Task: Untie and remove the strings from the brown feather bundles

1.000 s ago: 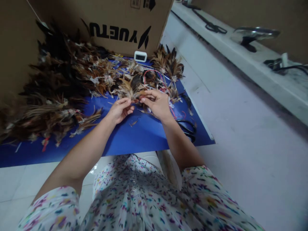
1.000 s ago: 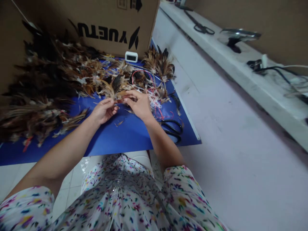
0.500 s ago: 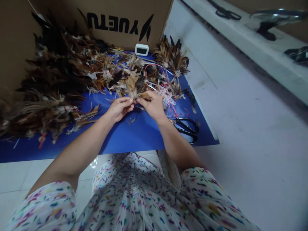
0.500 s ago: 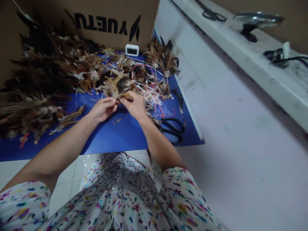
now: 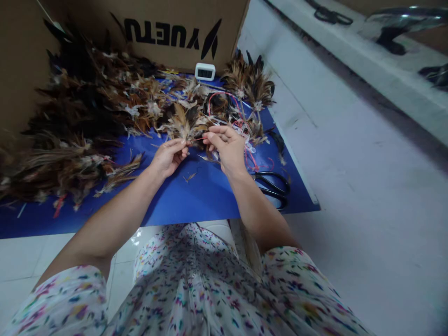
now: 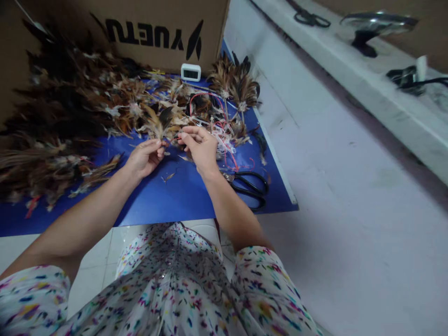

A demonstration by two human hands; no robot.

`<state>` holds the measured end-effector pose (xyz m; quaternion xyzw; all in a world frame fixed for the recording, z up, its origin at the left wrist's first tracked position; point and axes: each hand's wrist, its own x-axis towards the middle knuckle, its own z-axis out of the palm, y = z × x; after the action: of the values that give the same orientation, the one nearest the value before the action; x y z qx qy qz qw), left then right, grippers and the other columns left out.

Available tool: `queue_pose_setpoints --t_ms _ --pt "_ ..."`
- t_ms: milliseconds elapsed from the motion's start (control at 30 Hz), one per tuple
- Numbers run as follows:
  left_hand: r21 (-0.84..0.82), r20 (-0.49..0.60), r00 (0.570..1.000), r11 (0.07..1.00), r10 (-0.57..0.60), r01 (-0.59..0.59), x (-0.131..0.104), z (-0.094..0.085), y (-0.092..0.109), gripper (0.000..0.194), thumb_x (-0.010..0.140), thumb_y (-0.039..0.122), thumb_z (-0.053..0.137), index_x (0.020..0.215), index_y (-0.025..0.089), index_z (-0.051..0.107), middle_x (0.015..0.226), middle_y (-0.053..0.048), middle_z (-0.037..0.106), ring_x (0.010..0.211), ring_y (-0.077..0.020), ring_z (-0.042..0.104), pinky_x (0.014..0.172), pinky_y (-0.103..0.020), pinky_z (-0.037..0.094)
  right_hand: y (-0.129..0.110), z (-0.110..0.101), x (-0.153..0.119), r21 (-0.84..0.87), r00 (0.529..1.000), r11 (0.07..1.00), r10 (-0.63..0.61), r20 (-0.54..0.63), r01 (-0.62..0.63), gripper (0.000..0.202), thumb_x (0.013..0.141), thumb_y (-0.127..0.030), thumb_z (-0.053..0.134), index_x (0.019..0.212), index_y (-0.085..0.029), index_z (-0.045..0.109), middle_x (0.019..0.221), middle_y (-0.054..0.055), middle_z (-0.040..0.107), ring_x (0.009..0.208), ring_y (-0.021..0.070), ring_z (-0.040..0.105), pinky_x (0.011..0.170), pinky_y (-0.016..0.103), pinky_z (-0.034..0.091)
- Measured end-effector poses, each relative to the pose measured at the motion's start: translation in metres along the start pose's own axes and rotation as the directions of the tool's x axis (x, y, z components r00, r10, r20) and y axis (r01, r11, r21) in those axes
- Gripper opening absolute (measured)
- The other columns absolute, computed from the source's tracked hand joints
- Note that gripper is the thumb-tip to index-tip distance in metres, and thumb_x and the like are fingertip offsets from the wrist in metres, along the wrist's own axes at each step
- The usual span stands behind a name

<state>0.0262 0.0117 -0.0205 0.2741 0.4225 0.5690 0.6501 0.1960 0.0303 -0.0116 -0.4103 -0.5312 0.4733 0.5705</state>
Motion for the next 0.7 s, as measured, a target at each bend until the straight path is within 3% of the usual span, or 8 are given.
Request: queue_pose_setpoints --t_ms 267,500,700 --pt "-0.034 -0.016 0.999 0.999 0.04 -0.041 0.0009 -0.0015 0.0019 0.016 0.081 0.004 0.065 0.069 0.012 0.072 0.07 -0.003 0.07 0.048 -0.0022 0.052 0.049 -0.013 0.047 0.0 -0.002 0.0018 0.076 0.998 0.997 0.003 -0.064 0.002 0.026 0.076 -0.039 0.078 0.09 -0.023 0.063 0.082 -0.001 0.074 0.074 0.0115 0.072 0.057 0.022 0.052" --pt "-0.04 -0.033 0.996 0.995 0.086 -0.087 0.0036 -0.0042 -0.0003 0.015 0.079 0.005 0.066 0.067 0.013 0.071 0.072 -0.004 0.072 0.048 -0.0029 0.053 0.049 -0.013 0.046 0.0041 -0.0046 0.0021 0.067 0.999 0.998 0.008 -0.045 -0.005 0.026 0.081 -0.04 0.074 0.095 -0.023 0.059 0.087 0.0 0.073 0.08 0.012 0.072 0.069 0.025 0.057" --pt "-0.016 -0.037 0.988 0.989 0.15 -0.15 0.0039 -0.0046 -0.0012 0.011 0.076 0.008 0.07 0.066 0.013 0.071 0.072 -0.004 0.071 0.049 -0.0027 0.052 0.049 -0.014 0.045 0.0006 -0.0036 -0.0012 0.145 0.999 0.989 0.04 -0.01 -0.038 0.027 0.081 -0.037 0.076 0.092 -0.024 0.054 0.081 -0.003 0.07 0.078 0.0107 0.072 0.073 0.025 0.059"
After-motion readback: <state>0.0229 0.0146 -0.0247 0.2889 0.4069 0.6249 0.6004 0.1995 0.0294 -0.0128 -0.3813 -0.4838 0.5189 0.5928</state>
